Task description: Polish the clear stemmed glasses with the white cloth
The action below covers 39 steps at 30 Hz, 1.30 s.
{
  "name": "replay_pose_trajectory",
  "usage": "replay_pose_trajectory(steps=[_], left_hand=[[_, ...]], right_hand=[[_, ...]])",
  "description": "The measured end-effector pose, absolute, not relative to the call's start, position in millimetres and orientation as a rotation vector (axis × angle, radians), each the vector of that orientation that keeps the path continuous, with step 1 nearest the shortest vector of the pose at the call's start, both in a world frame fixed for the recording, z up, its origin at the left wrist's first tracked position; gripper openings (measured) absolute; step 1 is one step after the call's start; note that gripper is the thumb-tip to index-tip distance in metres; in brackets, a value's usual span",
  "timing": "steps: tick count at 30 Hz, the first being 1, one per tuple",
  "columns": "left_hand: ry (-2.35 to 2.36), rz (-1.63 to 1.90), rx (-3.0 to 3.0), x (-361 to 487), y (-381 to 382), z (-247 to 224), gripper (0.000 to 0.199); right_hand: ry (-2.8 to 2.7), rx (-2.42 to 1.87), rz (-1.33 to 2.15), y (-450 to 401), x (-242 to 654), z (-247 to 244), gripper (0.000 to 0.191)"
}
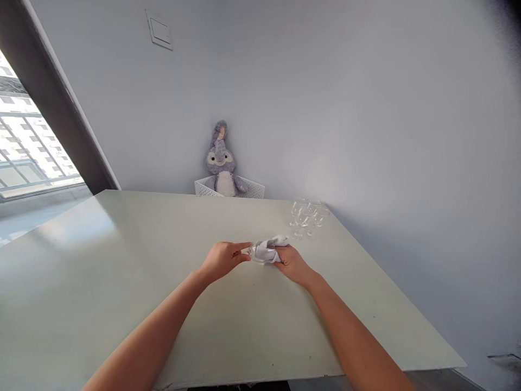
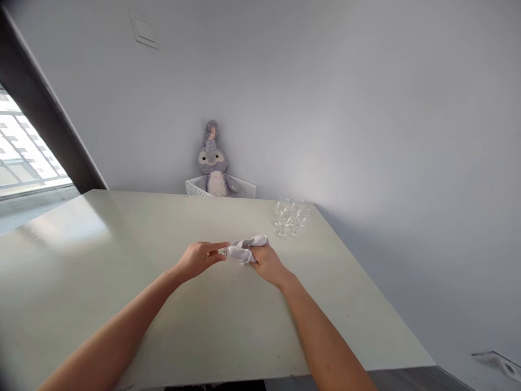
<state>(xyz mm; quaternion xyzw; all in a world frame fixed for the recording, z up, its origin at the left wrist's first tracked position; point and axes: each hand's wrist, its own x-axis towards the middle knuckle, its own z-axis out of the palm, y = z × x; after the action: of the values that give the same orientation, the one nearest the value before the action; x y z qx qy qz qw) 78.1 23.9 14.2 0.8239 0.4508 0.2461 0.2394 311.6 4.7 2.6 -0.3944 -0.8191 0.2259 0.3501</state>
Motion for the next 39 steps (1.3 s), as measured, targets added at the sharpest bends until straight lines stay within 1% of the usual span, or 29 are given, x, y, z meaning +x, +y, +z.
replay_pose_trajectory(steps=[3, 6, 8, 11, 14, 17, 18, 20, 23, 25, 27, 30, 33, 36, 39], left_hand=[[1.309, 0.686, 1.991, 76.3, 25.2, 16.9, 0.044], [1.462, 0.770, 1.893, 68.6, 32.4, 15.2, 0.044], [1.578, 0.809, 1.915, 63.6, 37.2, 12.2, 0.042], [1.664, 0.818, 2.068, 64.3, 38.6, 6.1, 0.035], [1.496, 0.851, 2.448, 76.1, 31.0, 0.1, 0.028], [1.068, 0.897, 2.797, 89.6, 20.7, -4.2, 0.035], [0.949, 0.913, 2.857, 92.7, 18.0, -5.1, 0.035], [0.835, 0.947, 2.919, 96.4, 14.4, -6.4, 0.032], [0.905, 0.972, 2.922, 98.7, 12.2, -7.4, 0.031], [1.019, 1.005, 2.832, 100.4, 11.4, -8.2, 0.031], [1.145, 1.065, 2.655, 103.0, 10.6, -9.5, 0.031], [1.332, 1.092, 2.275, 107.4, 9.4, -11.1, 0.038], [1.350, 1.026, 1.934, 112.1, 7.1, -10.4, 0.046], [1.212, 0.989, 1.694, 118.0, 3.1, -8.6, 0.051], [1.008, 1.011, 1.565, 124.1, -0.8, -8.7, 0.048]], right_hand=[[-2.051, -1.066, 0.249, 11.6, 320.9, 3.0, 0.024], [-1.905, -1.060, 0.043, 9.6, 324.6, 4.7, 0.030], [-1.926, -1.002, 0.015, 1.9, 320.4, 7.1, 0.034], [-2.156, -0.923, 0.040, -13.7, 303.7, 9.8, 0.043], [-2.343, -0.906, 0.098, -24.7, 285.1, 10.7, 0.044], [-2.209, -1.009, 0.274, -24.7, 279.5, 11.8, 0.039], [-2.099, -1.067, 0.394, -22.2, 281.5, 11.9, 0.037], [-1.803, -1.162, 0.753, -14.1, 289.7, 10.8, 0.035], [-1.189, -1.114, 1.300, 0.7, 300.5, 4.4, 0.036], [-0.801, -1.006, 1.439, 7.5, 298.7, -1.3, 0.028], [-0.572, -0.918, 1.443, 8.3, 288.5, -5.7, 0.022], [-0.571, -0.836, 1.370, -3.2, 266.6, -7.7, 0.029], [-0.832, -0.854, 1.170, -21.7, 252.8, -5.5, 0.039], [-1.225, -0.973, 0.745, -34.3, 254.1, -3.3, 0.041], [-1.655, -1.034, 0.259, -36.3, 261.8, -4.0, 0.037]])
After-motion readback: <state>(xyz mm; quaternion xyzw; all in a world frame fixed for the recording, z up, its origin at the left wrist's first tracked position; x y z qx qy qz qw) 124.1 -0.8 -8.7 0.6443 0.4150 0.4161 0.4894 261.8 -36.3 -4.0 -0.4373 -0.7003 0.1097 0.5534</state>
